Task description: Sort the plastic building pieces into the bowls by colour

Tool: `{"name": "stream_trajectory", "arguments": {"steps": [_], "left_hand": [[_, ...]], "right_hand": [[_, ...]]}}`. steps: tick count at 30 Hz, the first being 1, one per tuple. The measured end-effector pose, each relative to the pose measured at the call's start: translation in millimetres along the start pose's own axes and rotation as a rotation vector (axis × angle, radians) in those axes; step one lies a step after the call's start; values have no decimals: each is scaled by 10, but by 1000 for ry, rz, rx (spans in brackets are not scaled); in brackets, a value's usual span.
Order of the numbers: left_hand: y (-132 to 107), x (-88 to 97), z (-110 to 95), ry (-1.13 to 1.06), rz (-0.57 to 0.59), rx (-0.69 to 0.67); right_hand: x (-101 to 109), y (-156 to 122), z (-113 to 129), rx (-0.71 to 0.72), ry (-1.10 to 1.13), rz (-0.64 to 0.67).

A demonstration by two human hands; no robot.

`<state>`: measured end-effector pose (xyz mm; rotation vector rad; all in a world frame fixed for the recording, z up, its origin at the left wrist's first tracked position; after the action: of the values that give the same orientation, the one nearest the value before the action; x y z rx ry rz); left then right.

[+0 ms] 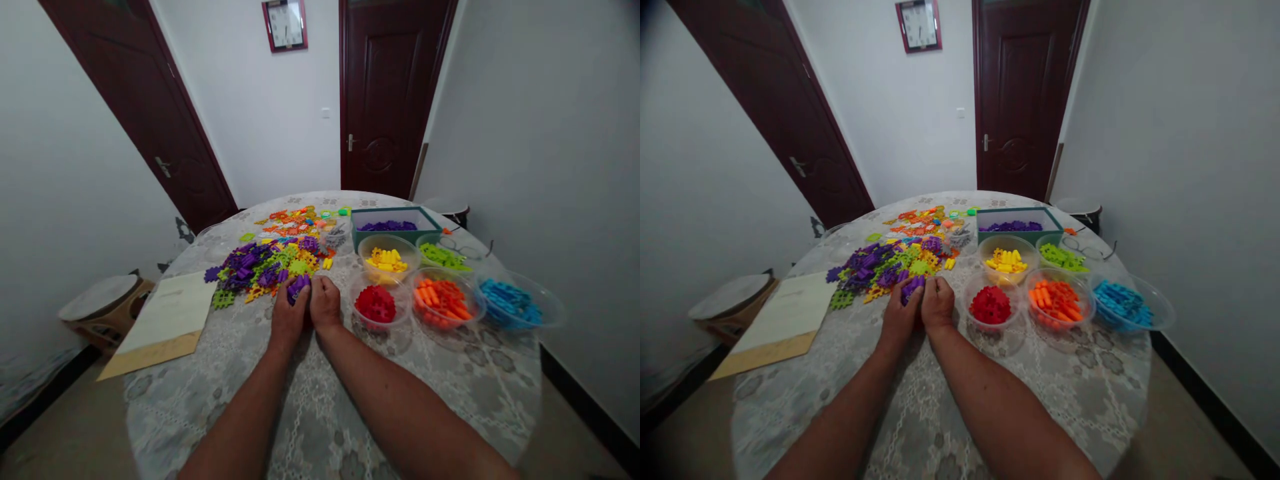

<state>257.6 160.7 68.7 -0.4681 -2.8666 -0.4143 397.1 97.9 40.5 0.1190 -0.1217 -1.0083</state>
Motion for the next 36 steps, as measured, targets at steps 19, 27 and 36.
{"name": "stream_trajectory", "arguments": {"steps": [19, 27, 36], "left_hand": [[133, 30, 7, -74, -25, -13], [41, -33, -67, 12, 89, -75], [37, -18, -33, 37, 125, -145]], "right_hand": [[9, 82, 9, -14, 289, -49], [-19, -3, 99, 59, 230, 17], [31, 8, 99, 55, 271, -9]]}}
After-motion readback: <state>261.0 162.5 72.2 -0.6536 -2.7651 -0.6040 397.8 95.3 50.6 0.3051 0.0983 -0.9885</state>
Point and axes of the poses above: each hand's wrist, its own y-axis towards the middle knuckle, its own x-axis out of the back of the hand, z = x × y, the point moved 10 cm from there along y, towards the middle knuckle, and after that the axes turned 6 degrees about -y, right-handed, at the moved point
